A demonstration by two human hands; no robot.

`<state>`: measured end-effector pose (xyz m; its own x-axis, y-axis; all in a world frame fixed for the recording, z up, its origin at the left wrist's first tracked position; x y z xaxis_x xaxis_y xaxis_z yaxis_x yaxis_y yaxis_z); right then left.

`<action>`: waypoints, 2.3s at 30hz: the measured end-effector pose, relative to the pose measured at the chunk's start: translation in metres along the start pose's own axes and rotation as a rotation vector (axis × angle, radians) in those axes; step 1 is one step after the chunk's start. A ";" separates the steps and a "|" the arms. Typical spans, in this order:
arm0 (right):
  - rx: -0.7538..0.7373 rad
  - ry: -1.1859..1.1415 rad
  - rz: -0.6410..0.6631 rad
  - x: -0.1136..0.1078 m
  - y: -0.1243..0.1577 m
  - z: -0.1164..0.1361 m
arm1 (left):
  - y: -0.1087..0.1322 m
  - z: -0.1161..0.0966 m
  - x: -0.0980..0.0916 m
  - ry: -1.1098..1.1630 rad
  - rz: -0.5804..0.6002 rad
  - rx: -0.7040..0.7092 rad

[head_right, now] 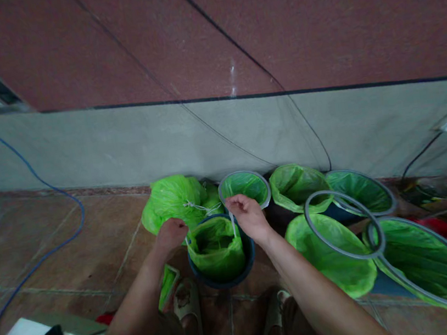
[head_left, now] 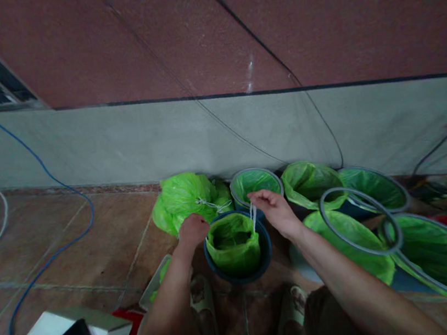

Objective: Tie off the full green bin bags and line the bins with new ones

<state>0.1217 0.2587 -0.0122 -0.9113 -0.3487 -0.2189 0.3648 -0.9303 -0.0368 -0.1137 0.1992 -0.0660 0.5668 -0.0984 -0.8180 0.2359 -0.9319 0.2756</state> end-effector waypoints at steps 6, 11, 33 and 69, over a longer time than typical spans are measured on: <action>0.252 -0.536 -0.083 0.006 0.011 -0.034 | 0.007 -0.034 -0.028 0.995 -0.180 0.195; 0.267 -0.359 -0.018 0.022 0.004 -0.044 | 0.010 -0.070 -0.016 1.132 0.039 0.322; 0.171 -0.521 0.101 0.017 -0.006 -0.003 | 0.013 -0.112 0.059 0.791 0.355 0.488; 0.148 0.172 0.481 0.034 0.005 -0.029 | -0.011 -0.072 0.059 0.716 0.076 0.168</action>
<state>0.0975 0.2457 -0.0484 -0.5987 -0.7279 -0.3343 0.6919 -0.6802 0.2421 -0.0257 0.2286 -0.0804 0.9666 0.0337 -0.2541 0.0840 -0.9782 0.1900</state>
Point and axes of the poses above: each hand's wrist, its own y-axis away from the middle knuckle, its own x-axis out of the palm, z = x × y, the point moved 8 cm from there along -y, towards the middle knuckle, and after that the axes turned 5 degrees about z, right-handed, at the moved point
